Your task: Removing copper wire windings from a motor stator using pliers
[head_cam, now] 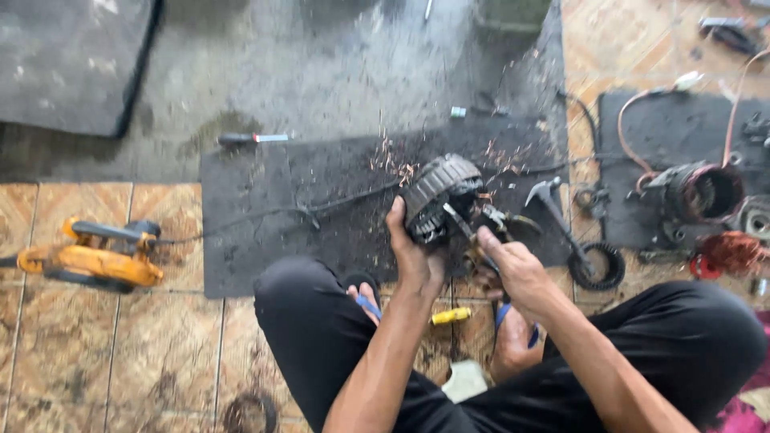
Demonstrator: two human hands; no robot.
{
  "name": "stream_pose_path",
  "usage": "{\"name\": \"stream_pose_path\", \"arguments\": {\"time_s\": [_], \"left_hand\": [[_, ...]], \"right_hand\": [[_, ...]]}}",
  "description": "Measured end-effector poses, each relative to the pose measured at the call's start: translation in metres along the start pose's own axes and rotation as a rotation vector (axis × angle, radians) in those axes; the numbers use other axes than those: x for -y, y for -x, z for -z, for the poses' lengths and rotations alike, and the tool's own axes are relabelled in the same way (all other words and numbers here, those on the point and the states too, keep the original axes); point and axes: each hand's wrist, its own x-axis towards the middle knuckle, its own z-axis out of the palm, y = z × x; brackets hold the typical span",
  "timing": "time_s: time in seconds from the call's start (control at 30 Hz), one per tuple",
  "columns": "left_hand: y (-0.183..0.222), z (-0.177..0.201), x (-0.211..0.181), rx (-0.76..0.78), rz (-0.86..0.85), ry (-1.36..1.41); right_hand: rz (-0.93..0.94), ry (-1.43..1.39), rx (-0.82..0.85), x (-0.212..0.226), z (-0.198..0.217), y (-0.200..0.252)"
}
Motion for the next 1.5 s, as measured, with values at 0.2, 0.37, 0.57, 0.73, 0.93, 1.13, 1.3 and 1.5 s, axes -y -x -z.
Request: {"name": "stream_pose_path", "arguments": {"time_s": [0.2,0.37,0.57,0.73,0.93,1.13,1.3,1.5], "left_hand": [[0.004,0.002,-0.001,0.097,0.028,-0.062],[0.033,-0.019,-0.003,0.198,0.054,-0.206],[0.018,-0.011,-0.005,0.271,0.007,-0.313],[0.038,-0.024,-0.017,0.279,-0.005,-0.285],[0.017,-0.010,-0.010,0.192,-0.100,-0.219],[0.017,-0.008,-0.004,0.192,-0.202,-0.369],[0.013,-0.007,0.001,0.201,-0.209,-0.365],[0.013,-0.011,-0.002,0.152,-0.048,-0.121]], "right_hand": [[0.012,-0.114,0.136,-0.007,0.025,-0.011],[-0.028,-0.222,0.144,0.021,0.014,0.001],[-0.039,-0.328,0.209,0.019,0.011,-0.005],[-0.005,-0.150,0.198,0.010,0.037,-0.014],[0.542,0.894,0.079,0.009,0.023,0.017],[0.861,1.369,-0.267,-0.013,0.007,0.002],[0.867,1.354,-0.257,-0.012,0.008,-0.006],[0.269,0.505,0.039,-0.017,0.025,-0.024]]}}
